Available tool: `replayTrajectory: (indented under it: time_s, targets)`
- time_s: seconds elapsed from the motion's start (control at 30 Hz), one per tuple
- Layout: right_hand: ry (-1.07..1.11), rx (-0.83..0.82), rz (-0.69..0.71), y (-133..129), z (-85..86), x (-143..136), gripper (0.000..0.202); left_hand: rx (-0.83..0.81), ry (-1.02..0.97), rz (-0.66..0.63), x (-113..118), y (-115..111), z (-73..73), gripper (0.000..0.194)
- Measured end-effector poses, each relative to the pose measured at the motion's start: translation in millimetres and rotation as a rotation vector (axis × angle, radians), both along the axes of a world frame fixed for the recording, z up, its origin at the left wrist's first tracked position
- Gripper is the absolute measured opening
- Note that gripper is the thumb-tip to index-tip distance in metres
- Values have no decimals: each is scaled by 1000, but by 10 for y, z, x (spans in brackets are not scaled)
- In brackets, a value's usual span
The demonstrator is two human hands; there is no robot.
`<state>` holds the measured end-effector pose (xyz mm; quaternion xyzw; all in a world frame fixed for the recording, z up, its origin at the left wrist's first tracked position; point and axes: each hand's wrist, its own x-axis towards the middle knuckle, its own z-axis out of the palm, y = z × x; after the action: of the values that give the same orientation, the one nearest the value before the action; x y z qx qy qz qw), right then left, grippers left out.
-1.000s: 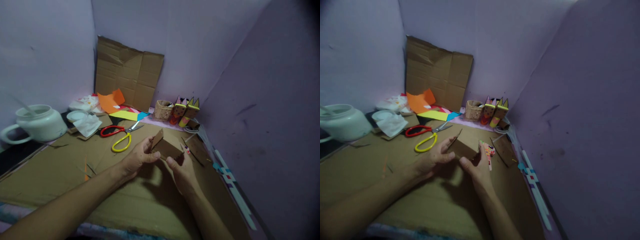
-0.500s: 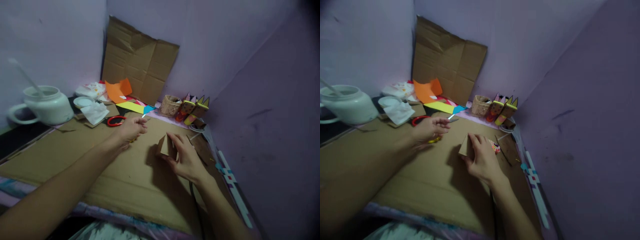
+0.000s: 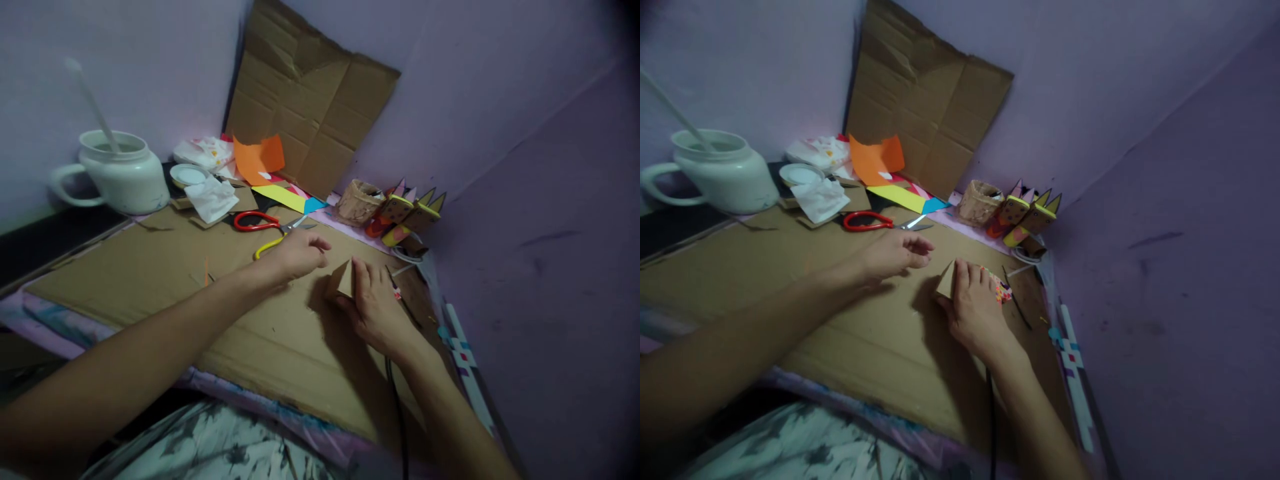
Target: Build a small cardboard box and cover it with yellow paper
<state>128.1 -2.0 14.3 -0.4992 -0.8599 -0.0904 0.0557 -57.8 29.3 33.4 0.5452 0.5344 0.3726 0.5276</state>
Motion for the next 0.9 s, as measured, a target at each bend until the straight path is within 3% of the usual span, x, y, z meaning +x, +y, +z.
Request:
replayTrajectory:
  time_s: [0.17,0.9]
  targets:
    - [8,20,15,0,-17,6,58,23,34,-13,11,12,-50,30]
    - [-21,23,8,7,-20,5,59,29,81,-18,21,14,-12,30]
